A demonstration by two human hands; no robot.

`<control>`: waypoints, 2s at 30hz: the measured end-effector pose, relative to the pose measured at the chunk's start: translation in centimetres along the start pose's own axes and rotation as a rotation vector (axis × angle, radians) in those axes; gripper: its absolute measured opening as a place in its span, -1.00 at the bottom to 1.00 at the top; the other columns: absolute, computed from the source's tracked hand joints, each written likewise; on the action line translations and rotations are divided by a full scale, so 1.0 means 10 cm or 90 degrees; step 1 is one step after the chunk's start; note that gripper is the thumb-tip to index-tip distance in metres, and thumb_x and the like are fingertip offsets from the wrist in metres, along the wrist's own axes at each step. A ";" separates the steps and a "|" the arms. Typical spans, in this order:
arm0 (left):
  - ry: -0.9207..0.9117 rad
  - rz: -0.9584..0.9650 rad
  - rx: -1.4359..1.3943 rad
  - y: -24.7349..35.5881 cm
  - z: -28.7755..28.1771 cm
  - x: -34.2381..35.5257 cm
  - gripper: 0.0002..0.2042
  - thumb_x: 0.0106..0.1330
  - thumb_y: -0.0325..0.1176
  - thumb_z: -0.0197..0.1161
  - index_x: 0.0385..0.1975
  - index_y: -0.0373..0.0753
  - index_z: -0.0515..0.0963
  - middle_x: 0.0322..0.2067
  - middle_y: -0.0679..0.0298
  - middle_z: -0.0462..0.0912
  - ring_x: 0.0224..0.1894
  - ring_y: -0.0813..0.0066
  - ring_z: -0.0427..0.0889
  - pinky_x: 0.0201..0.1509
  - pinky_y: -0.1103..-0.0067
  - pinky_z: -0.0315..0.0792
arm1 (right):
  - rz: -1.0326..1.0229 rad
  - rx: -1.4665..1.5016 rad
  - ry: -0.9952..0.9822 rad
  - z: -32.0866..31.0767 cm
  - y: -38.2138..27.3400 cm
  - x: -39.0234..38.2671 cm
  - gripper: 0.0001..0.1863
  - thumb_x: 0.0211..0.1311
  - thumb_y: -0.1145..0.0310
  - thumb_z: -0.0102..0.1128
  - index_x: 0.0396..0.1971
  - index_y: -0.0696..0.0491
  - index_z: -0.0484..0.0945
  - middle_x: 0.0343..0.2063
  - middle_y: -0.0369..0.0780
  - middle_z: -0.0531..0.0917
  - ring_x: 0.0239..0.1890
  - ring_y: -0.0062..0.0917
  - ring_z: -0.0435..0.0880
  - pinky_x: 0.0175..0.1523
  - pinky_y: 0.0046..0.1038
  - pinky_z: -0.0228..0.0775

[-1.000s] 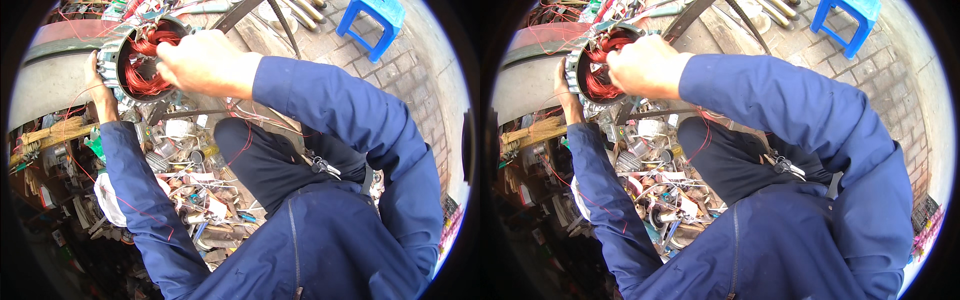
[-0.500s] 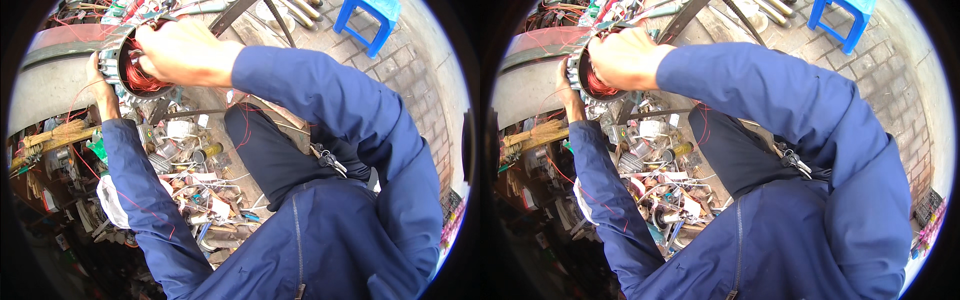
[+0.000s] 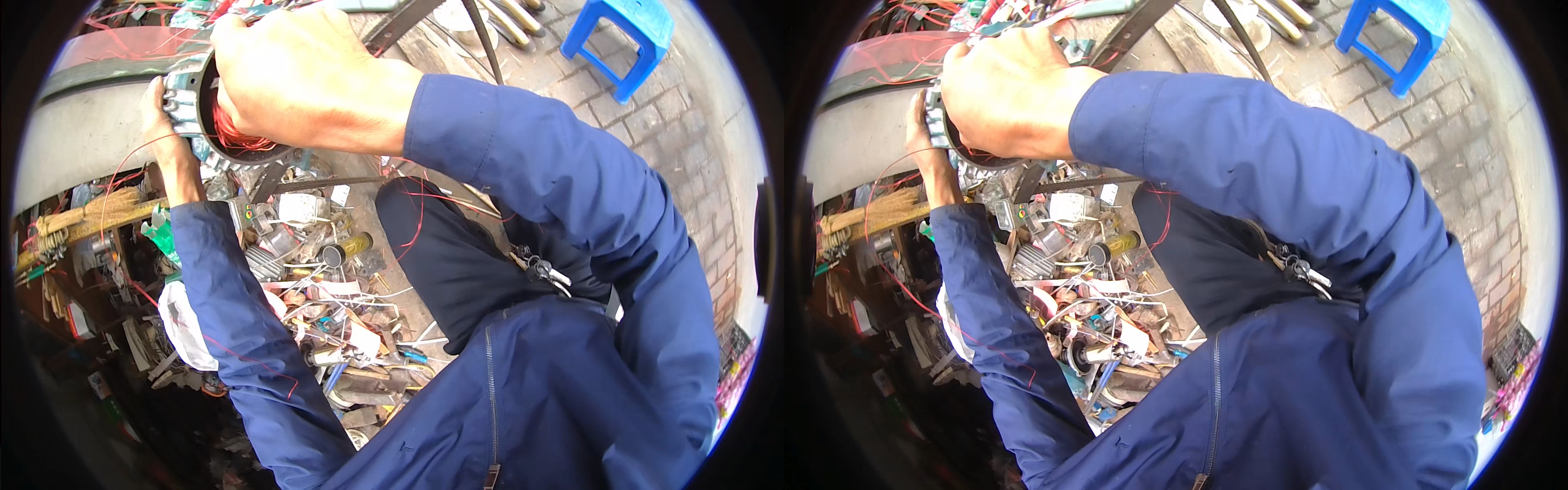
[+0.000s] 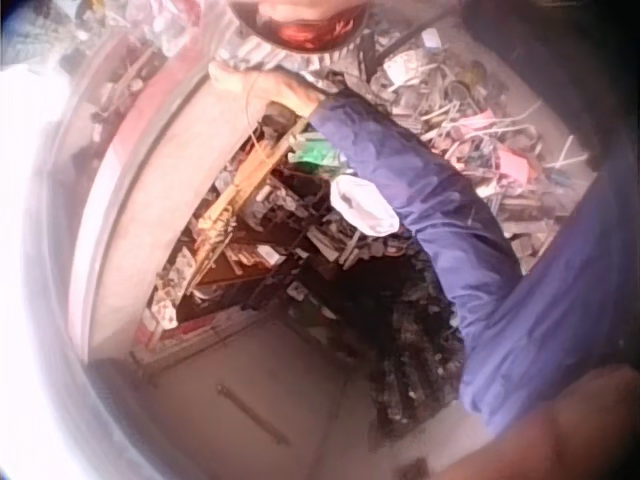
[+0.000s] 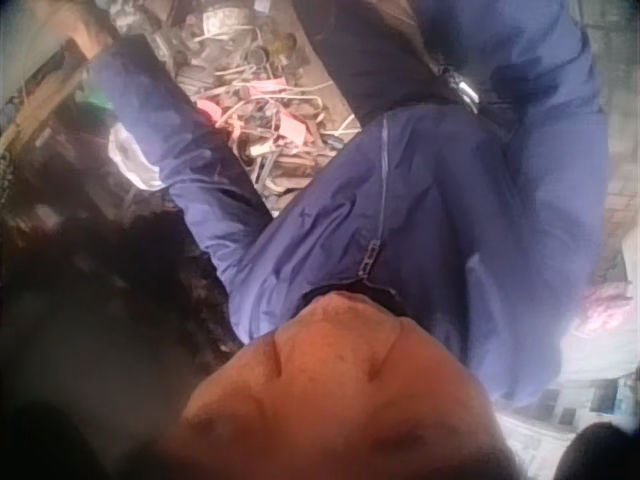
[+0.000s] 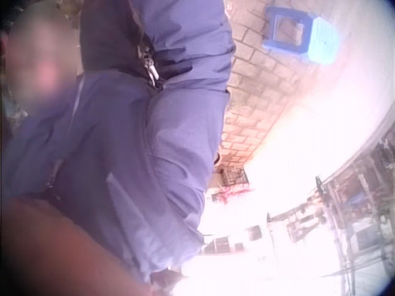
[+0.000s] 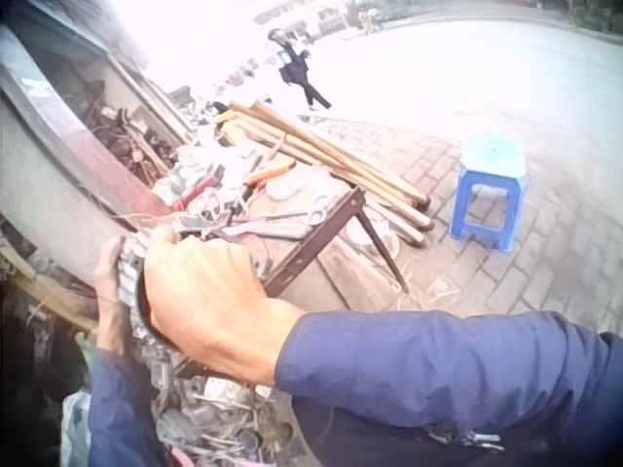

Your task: The person works on a disassembled electric motor stator, using a screwdriver to adjust and remove red copper windings. They then use a metal file to smooth a metal rod, repeatedly filing and inspecting it. The person continues to manipulate the motor windings with the screwdriver throughout the clip.

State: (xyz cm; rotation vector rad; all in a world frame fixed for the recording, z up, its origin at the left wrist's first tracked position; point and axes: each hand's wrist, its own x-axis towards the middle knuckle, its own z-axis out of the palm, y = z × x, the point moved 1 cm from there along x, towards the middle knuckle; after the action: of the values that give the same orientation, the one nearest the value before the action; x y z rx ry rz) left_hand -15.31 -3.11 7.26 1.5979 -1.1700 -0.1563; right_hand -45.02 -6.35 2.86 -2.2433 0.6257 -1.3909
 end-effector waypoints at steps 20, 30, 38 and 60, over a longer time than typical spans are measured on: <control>-0.007 0.002 0.001 0.04 0.03 -0.05 -0.57 0.61 -0.11 0.09 0.25 -0.31 0.54 0.15 0.21 0.59 0.20 0.42 0.53 0.36 0.44 0.36 | 0.035 0.083 -0.007 -0.06 0.01 -0.04 -0.79 0.23 0.31 0.20 -0.23 0.12 0.62 -0.56 0.04 0.70 -0.50 0.00 0.74 -0.32 0.02 0.56; -0.006 0.053 0.049 -0.10 -0.05 0.07 -0.59 0.63 -0.16 0.07 0.27 -0.30 0.55 0.10 0.22 0.66 0.13 0.42 0.64 0.28 0.45 0.50 | -0.003 0.093 -0.019 -0.03 0.05 -0.11 -0.76 0.25 0.32 0.19 -0.15 0.09 0.64 -0.54 0.03 0.71 -0.49 -0.03 0.75 -0.32 0.00 0.57; 0.000 0.008 -0.018 -0.04 0.00 0.01 -0.62 0.57 -0.15 0.18 0.17 -0.30 0.58 0.06 0.26 0.61 0.11 0.46 0.56 0.28 0.45 0.40 | 0.003 0.097 -0.027 -0.06 0.04 -0.05 -0.74 0.24 0.32 0.17 -0.14 0.08 0.65 -0.51 0.03 0.73 -0.46 -0.03 0.77 -0.29 0.01 0.59; 0.043 0.035 0.071 0.08 0.14 -0.09 -0.51 0.52 -0.04 0.16 0.17 -0.38 0.50 0.06 0.13 0.57 0.12 0.33 0.49 0.31 0.46 0.30 | 0.018 0.042 -0.100 -0.70 -0.01 -0.79 -0.79 0.49 0.16 0.19 -0.10 -0.04 0.48 -0.65 -0.07 0.61 -0.56 -0.07 0.68 -0.45 -0.08 0.48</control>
State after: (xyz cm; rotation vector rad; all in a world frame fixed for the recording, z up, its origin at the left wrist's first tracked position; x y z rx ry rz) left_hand -17.17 -3.33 6.93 1.6537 -1.1861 -0.0009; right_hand -54.51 -2.55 0.14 -2.2560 0.5475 -1.1896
